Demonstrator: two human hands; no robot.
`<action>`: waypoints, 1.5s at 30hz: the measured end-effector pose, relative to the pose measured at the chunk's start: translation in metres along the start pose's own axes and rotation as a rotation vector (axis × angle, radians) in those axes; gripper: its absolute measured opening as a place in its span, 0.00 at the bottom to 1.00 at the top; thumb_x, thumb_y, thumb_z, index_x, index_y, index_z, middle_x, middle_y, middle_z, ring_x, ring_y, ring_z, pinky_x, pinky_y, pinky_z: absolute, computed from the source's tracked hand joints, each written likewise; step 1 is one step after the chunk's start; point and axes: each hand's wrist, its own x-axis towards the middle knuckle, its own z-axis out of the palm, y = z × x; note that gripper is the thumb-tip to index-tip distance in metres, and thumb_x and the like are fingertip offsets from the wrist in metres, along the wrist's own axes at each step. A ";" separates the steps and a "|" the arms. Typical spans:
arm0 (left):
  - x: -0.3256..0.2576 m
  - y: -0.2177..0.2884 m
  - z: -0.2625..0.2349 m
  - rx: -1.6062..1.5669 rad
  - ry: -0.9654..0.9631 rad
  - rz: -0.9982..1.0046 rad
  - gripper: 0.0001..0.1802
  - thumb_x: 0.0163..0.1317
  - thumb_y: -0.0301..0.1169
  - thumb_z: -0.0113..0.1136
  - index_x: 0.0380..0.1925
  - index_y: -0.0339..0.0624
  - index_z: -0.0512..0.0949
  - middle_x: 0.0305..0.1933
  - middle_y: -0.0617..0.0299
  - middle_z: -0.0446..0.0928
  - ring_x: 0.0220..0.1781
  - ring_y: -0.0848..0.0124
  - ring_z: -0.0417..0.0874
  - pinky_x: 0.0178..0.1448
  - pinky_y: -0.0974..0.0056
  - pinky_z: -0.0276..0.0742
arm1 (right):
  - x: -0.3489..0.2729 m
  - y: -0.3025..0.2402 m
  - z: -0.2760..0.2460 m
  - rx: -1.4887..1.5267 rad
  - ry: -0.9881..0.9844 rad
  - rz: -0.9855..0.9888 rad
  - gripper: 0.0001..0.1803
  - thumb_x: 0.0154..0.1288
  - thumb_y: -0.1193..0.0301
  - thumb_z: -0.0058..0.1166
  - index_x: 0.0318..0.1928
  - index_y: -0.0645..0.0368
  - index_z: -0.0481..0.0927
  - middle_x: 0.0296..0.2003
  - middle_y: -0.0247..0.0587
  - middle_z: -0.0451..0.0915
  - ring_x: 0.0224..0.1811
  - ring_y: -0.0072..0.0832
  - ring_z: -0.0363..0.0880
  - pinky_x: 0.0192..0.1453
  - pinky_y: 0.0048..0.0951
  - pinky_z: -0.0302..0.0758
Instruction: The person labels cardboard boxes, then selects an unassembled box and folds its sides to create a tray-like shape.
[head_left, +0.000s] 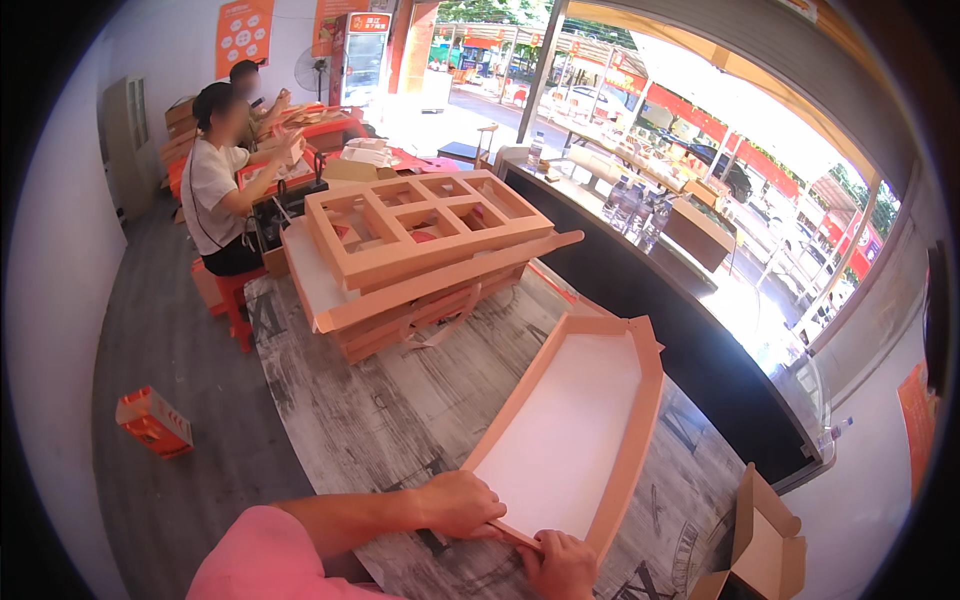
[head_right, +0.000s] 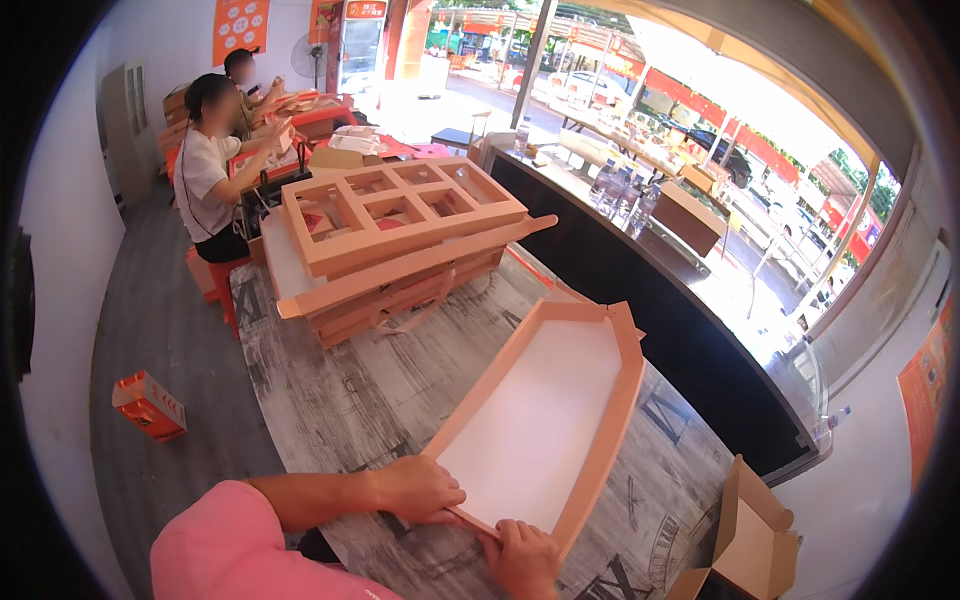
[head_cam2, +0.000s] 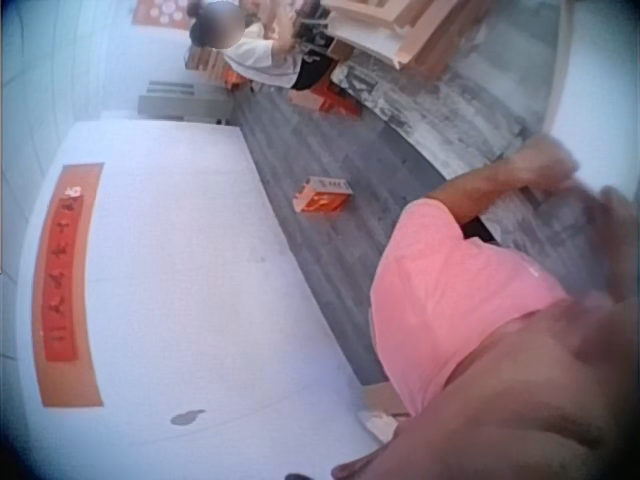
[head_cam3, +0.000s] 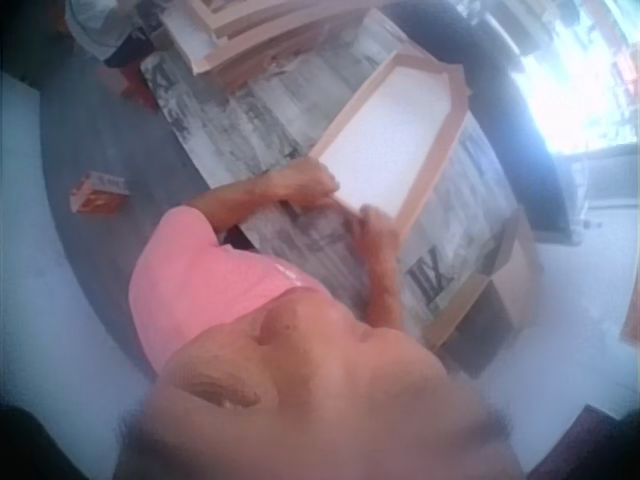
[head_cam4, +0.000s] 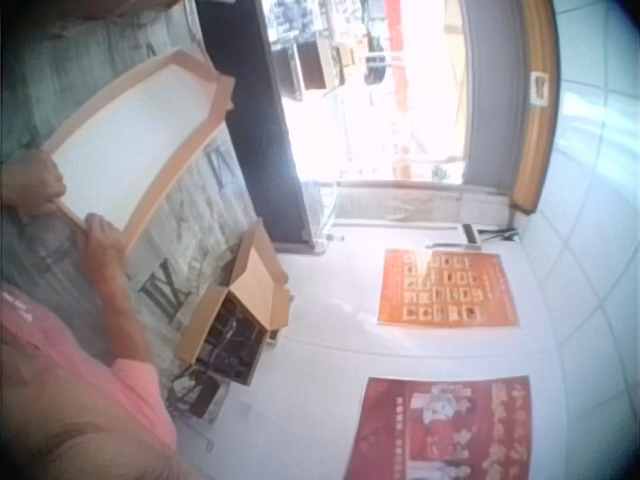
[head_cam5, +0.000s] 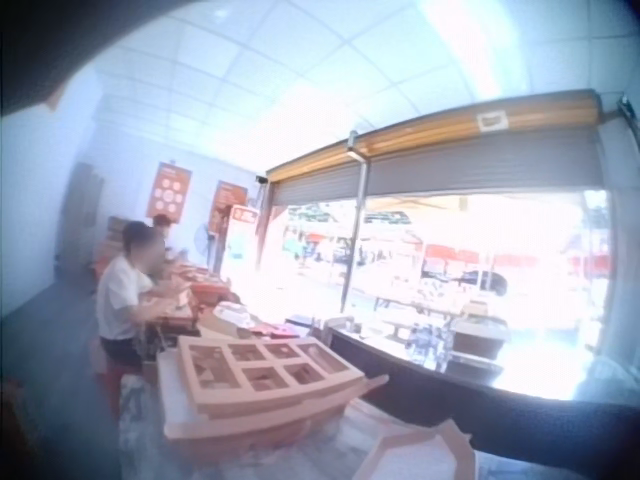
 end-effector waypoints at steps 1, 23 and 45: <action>-0.001 0.000 0.000 -0.003 0.010 -0.004 0.24 0.68 0.55 0.59 0.31 0.44 0.80 0.31 0.57 0.83 0.40 0.53 0.86 0.45 0.51 0.82 | 0.000 -0.001 -0.001 0.004 -0.009 0.000 0.11 0.69 0.61 0.57 0.39 0.56 0.78 0.33 0.51 0.81 0.37 0.53 0.81 0.42 0.53 0.78; -0.004 -0.007 -0.004 -0.146 0.116 0.083 0.23 0.66 0.53 0.64 0.38 0.42 0.80 0.36 0.57 0.84 0.43 0.55 0.86 0.46 0.53 0.82 | 0.008 0.001 0.004 -0.021 0.001 -0.035 0.15 0.70 0.57 0.59 0.36 0.54 0.75 0.30 0.49 0.78 0.35 0.51 0.80 0.38 0.53 0.75; -0.001 -0.036 -0.002 -0.289 0.554 0.234 0.22 0.64 0.48 0.70 0.51 0.47 0.82 0.60 0.59 0.82 0.68 0.54 0.78 0.80 0.40 0.60 | -0.050 0.101 -0.075 -0.255 -0.191 -0.108 0.14 0.54 0.74 0.64 0.42 0.45 0.88 0.51 0.33 0.84 0.66 0.42 0.73 0.69 0.44 0.69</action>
